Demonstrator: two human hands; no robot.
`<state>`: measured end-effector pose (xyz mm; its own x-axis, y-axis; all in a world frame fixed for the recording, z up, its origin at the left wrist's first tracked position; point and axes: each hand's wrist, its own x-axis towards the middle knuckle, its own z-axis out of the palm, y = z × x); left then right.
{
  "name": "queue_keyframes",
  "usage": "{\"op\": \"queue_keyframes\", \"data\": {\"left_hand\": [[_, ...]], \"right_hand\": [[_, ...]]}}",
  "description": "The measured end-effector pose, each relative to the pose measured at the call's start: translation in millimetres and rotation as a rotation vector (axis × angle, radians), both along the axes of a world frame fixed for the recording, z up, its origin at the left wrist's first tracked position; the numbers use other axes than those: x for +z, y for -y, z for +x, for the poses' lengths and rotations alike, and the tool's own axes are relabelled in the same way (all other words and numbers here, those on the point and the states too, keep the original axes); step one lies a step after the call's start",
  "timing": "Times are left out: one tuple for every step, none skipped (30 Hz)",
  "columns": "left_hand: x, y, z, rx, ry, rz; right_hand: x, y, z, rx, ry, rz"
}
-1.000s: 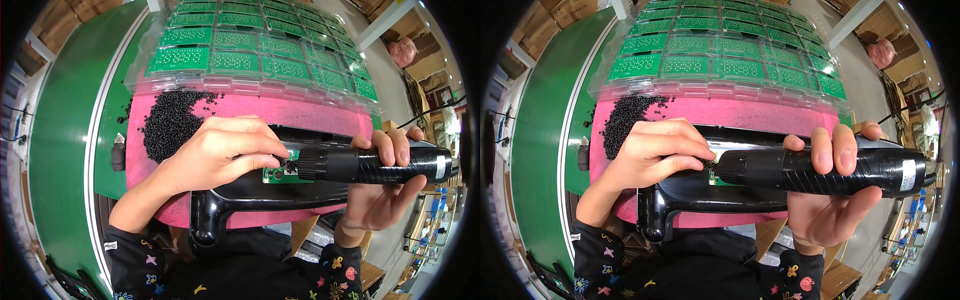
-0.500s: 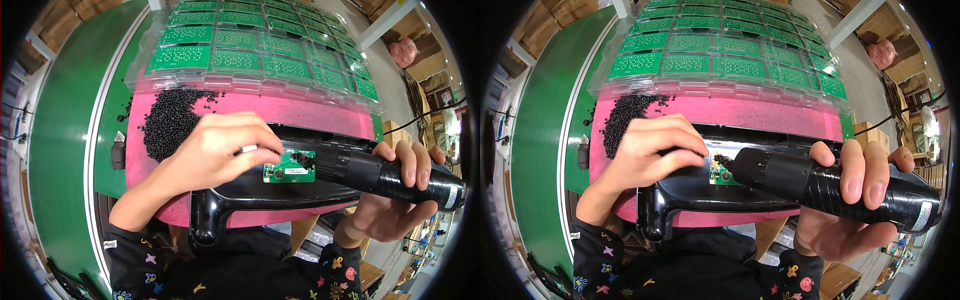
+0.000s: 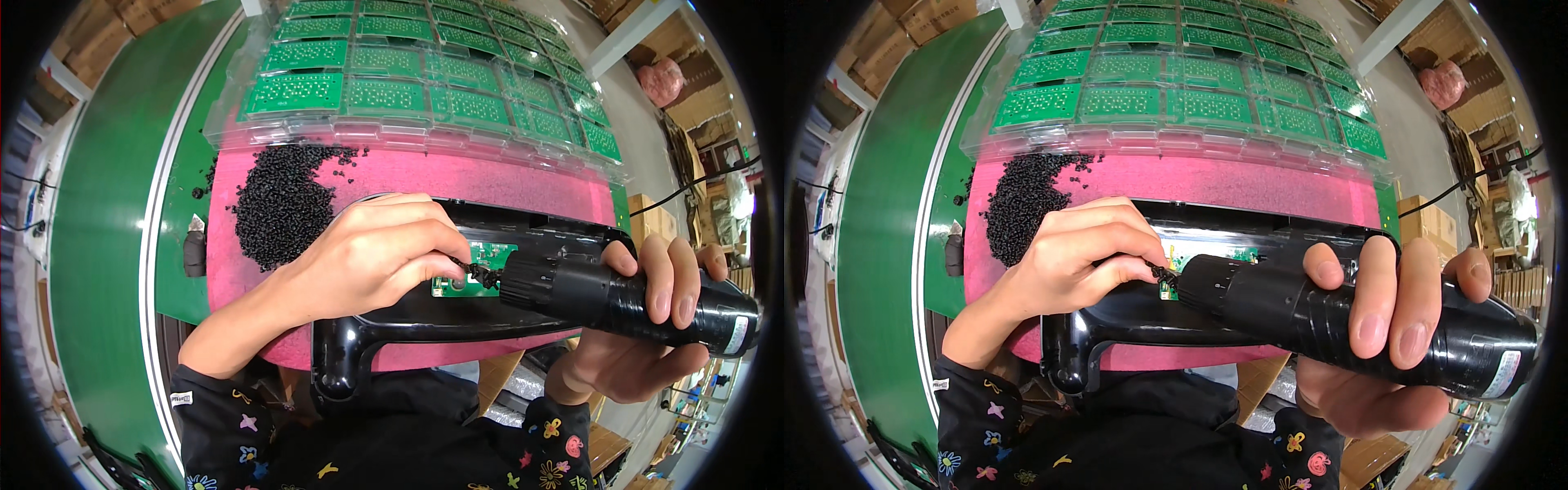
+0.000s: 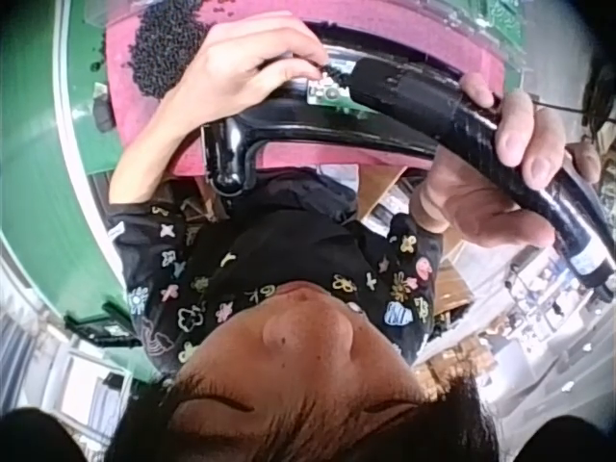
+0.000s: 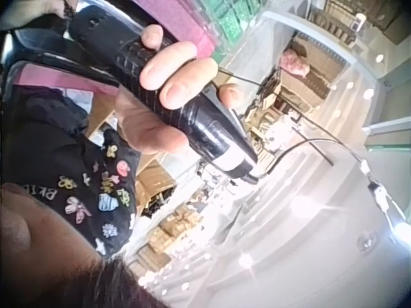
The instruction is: Assembling circuit boards into plastic housings using an electric screwdriver.
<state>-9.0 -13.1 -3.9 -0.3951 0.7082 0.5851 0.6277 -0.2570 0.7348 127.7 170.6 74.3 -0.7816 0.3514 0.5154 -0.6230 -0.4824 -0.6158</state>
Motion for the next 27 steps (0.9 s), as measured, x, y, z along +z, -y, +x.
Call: {"op": "queue_keyframes", "data": {"left_hand": [[-1.1, -0.8, 0.7, -0.001, 0.0, -0.001], [-2.1, -1.7, 2.0, 0.004, 0.013, -0.008], [-2.6, -2.5, 2.7, 0.009, 0.025, -0.015], [-1.9, -2.5, 2.7, 0.006, 0.025, -0.016], [-0.4, -1.9, 2.5, -0.001, 0.041, -0.047], [0.5, -1.0, 2.2, -0.007, 0.057, -0.079], [0.8, 0.1, 1.7, -0.008, 0.058, -0.081], [1.0, 1.3, 1.0, -0.002, 0.043, -0.11], [0.8, 1.3, 0.7, 0.002, 0.029, -0.138], [0.4, 0.9, 0.7, 0.0, 0.032, -0.138], [-0.2, 0.4, 0.7, 0.008, 0.004, -0.144], [-0.8, -0.4, 0.7, 0.013, -0.023, -0.15], [-1.3, -0.7, 0.5, 0.008, -0.018, -0.15], [-1.7, -0.5, 0.0, 0.006, -0.024, -0.165], [-1.9, -0.8, 0.2, 0.004, -0.029, -0.181], [-1.4, -1.1, 0.9, -0.001, -0.024, -0.181], [-0.4, -1.3, 1.7, -0.022, -0.029, -0.233], [0.5, -0.5, 1.8, -0.041, -0.036, -0.288], [-1.8, -0.5, 1.9, -0.085, -0.052, -0.306], [-1.8, -1.2, 3.2, -0.088, -0.052, -0.309], [-1.7, -0.7, 4.9, -0.099, -0.054, -0.319], [-1.5, -0.2, 5.9, -0.11, -0.056, -0.328], [-1.2, 0.4, 5.8, -0.108, -0.057, -0.334], [-1.1, -0.1, 5.6, -0.118, -0.046, -0.307], [-0.9, -0.3, 5.3, -0.129, -0.036, -0.281], [-0.7, -0.1, 5.0, -0.138, -0.025, -0.254], [-0.5, 0.2, 4.8, -0.137, -0.024, -0.255]], "right_hand": [[-0.8, -0.2, -0.3, -0.001, 0.0, -0.001], [-2.2, -0.6, -1.0, 0.02, -0.018, 0.017], [-3.4, -1.2, -1.5, 0.04, -0.037, 0.035], [-4.1, -1.8, -1.4, 0.037, -0.037, 0.034], [-4.7, -2.5, -1.2, 0.047, -0.046, 0.046], [-5.4, -2.8, -1.2, 0.059, -0.055, 0.058], [-5.3, -2.4, -0.8, 0.057, -0.055, 0.057], [-4.6, -1.4, -0.1, 0.033, -0.047, 0.035], [-4.0, -1.4, 0.7, 0.008, -0.038, 0.014], [-3.9, -2.5, 1.4, 0.006, -0.035, 0.014], [-4.0, -4.2, 2.1, 0.001, -0.035, -0.002], [-4.2, -5.6, 3.2, -0.007, -0.034, -0.017], [-5.1, -6.6, 3.3, -0.017, -0.041, -0.019], [-5.3, -8.2, 3.3, -0.022, -0.036, -0.019], [-5.5, -10.6, 3.8, -0.013, -0.037, -0.01], [-5.8, -12.5, 4.6, -0.005, -0.037, -0.001], [-6.4, -13.0, 5.3, -0.01, -0.032, -0.002], [-6.8, -11.7, 4.9, -0.003, -0.029, -0.018], [-7.3, -10.4, 4.7, 0.003, -0.026, -0.035], [-7.8, -9.4, 4.8, 0.0, -0.025, -0.038], [-8.9, -7.8, 3.8, 0.02, -0.027, -0.06], [-10.1, -6.5, 2.9, 0.04, -0.029, -0.081], [-12.3, -5.9, 0.7, 0.042, -0.03, -0.086], [-15.3, -6.2, -1.4, 0.067, -0.067, -0.076], [-17.2, -6.1, -2.4, 0.091, -0.103, -0.066], [-17.8, -5.9, -2.2, 0.09, -0.103, -0.067], [-18.5, -6.4, -2.3, 0.079, -0.1, -0.058]]}}
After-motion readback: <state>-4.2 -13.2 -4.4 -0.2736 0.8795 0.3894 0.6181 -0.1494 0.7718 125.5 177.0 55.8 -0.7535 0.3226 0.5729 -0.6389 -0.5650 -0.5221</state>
